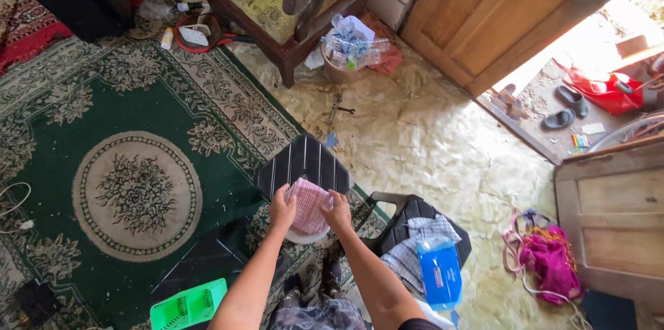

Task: Arranging plates, cutlery, bowls, and a water pitcher on a dining table.

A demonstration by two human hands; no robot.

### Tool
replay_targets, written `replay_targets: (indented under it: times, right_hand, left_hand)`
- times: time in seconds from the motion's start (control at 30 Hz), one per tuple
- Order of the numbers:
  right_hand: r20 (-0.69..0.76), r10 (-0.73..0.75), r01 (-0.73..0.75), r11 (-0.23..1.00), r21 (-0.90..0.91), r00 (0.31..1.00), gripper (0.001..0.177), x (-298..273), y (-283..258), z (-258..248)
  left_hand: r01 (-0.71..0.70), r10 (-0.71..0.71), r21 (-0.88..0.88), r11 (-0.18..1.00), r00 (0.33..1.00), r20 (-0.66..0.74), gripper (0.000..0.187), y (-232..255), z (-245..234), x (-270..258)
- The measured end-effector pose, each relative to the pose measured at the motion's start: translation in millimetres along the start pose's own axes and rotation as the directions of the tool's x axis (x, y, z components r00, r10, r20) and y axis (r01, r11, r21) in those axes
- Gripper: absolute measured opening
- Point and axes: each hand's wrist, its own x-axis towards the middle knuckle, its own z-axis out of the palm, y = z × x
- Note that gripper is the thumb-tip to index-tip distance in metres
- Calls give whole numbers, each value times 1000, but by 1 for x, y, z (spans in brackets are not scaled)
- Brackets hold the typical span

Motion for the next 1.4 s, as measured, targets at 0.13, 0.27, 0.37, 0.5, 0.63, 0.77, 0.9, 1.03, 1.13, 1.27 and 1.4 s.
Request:
replay_targets:
  times: [0.13, 0.27, 0.37, 0.5, 0.63, 0.77, 0.9, 1.03, 1.13, 1.27, 1.4]
  right_hand:
    - [-93, -65, 60, 997, -53, 994, 51, 7, 7, 13]
    - [-214, -218, 226, 974, 16, 952, 30, 5, 3, 13]
    - [-124, -158, 180, 966, 187, 980, 27, -1, -17, 3]
    - [22, -154, 99, 730, 677, 988, 18, 21, 37, 43]
    - [124, -121, -45, 512, 858, 985, 17, 5, -17, 1]
    - [286, -135, -224, 350, 910, 949, 20, -12, -66, -46]
    - [363, -185, -313, 251, 916, 914, 23, -31, -99, -80]
    - [331, -191, -287, 224, 931, 924, 24, -40, -98, -91]
    - [294, -142, -256, 236, 937, 945, 28, -53, -103, -110]
    - [203, -100, -169, 273, 947, 974, 42, -79, -112, -136]
    - [167, -88, -116, 414, 903, 982, 62, -108, -95, -153]
  left_hand:
    - [126, -128, 47, 991, 990, 57, 56, -4, 8, 6]
    - [73, -74, 37, 997, 997, 29, 56, -11, 12, 4]
    - [66, -66, 6, 998, 998, 17, 55, -7, 9, 4]
    - [136, -134, -74, 988, 991, 23, 57, -2, 4, 1]
    - [264, -259, -111, 958, 964, 52, 60, 17, -10, -2]
    - [305, -250, -429, 850, 951, 180, 70, 33, -30, -5]
    - [303, 44, -739, 602, 911, 409, 60, 123, -90, -18]
    - [556, -156, -671, 490, 814, 560, 52, 124, -96, -33]
    - [442, -33, -632, 637, 834, 550, 43, 128, -94, -40]
    - [359, 4, -643, 677, 872, 490, 36, 154, -103, -47]
    - [249, 147, -784, 569, 907, 394, 40, 208, -113, -60]
